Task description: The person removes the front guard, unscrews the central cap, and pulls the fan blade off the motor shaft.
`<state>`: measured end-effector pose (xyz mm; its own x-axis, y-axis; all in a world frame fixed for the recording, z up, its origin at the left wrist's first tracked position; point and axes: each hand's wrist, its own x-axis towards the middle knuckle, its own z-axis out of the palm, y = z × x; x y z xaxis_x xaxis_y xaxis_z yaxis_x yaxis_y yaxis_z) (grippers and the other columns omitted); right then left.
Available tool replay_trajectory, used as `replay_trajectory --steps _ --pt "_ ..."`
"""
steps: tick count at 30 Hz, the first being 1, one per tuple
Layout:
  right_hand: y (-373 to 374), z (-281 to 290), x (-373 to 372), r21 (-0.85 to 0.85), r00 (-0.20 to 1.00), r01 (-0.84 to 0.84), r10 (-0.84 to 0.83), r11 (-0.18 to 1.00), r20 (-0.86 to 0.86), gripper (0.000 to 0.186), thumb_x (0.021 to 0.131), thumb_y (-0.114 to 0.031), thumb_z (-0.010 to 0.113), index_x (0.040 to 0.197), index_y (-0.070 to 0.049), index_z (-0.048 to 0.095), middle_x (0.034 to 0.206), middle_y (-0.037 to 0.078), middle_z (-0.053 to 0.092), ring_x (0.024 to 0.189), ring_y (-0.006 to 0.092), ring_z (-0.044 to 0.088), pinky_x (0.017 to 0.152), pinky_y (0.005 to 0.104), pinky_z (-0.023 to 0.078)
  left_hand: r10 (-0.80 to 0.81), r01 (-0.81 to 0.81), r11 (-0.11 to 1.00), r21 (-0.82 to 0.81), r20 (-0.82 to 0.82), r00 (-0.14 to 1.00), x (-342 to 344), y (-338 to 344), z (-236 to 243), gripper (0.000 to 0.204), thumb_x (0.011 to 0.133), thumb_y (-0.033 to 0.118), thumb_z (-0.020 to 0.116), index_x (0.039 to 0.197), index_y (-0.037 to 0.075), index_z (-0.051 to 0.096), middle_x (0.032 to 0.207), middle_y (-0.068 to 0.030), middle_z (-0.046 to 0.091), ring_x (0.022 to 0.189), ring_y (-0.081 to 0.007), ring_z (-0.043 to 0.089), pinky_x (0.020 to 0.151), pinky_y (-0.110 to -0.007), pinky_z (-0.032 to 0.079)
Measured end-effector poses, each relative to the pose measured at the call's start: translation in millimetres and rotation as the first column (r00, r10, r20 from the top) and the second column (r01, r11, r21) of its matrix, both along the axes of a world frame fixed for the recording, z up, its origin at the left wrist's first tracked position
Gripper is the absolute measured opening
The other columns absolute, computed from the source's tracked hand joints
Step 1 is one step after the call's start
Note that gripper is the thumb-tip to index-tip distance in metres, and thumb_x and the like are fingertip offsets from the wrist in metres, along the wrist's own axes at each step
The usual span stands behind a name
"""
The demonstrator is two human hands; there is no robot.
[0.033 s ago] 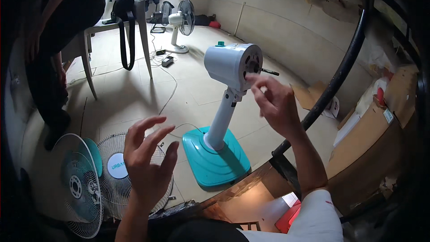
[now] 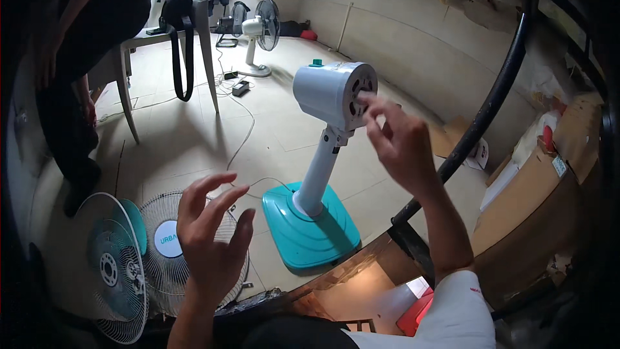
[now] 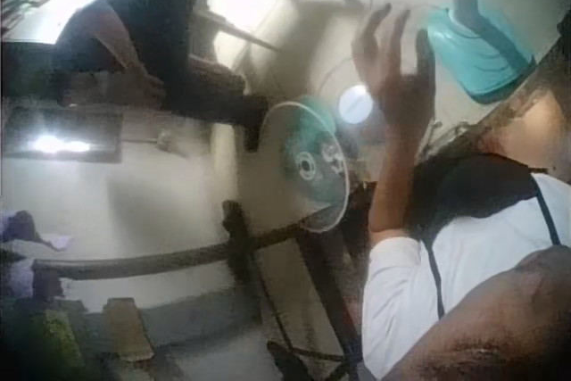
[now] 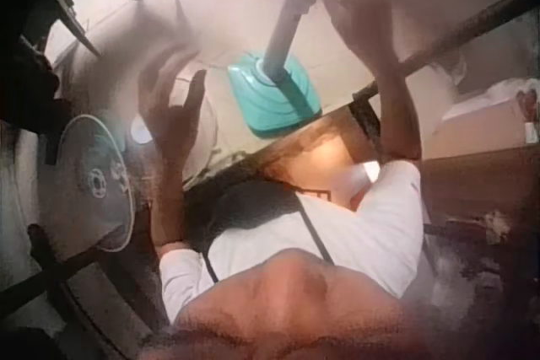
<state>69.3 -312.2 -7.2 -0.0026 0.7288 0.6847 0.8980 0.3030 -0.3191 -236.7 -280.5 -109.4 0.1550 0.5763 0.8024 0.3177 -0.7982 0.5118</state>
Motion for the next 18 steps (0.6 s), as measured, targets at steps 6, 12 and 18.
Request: replay_trajectory --steps 6,12,18 --pt "15.6 76.5 59.5 0.442 0.797 0.234 -0.431 0.866 0.424 0.015 0.098 -0.017 0.063 0.103 -0.003 0.066 0.081 0.021 0.07 0.074 0.0398 0.071 0.066 0.0482 0.056 0.068 -0.067 0.997 -0.049 0.026 0.997 -29.3 -26.3 -25.0 0.034 0.077 0.001 0.075 0.111 0.005 0.075 0.124 -0.0153 0.068 0.118 -0.0336 0.063 0.102 -0.047 0.048" --pt "9.2 61.7 98.5 -0.06 0.867 0.493 -0.484 0.868 0.119 0.014 0.097 -0.014 0.059 0.095 -0.002 0.066 0.074 0.017 0.071 0.066 0.0235 0.073 0.064 0.0376 0.057 0.177 -0.166 0.963 -0.213 0.036 0.984 -56.0 -39.1 -52.3 0.032 0.079 -0.002 0.071 0.111 0.003 0.074 0.125 -0.0159 0.068 0.124 -0.0329 0.061 0.11 -0.048 0.045" --pt "28.1 5.1 103.0 -0.111 0.901 -0.205 0.143 0.972 -0.409 0.049 0.088 -0.002 0.076 0.135 -0.012 0.069 0.112 0.004 0.072 0.084 0.0087 0.068 0.064 0.0237 0.054 0.132 -0.121 0.959 -0.256 0.027 0.991 -59.1 -50.2 -67.3 0.031 0.08 0.0 0.073 0.11 0.001 0.074 0.121 -0.0181 0.068 0.118 -0.0355 0.063 0.107 -0.049 0.046"
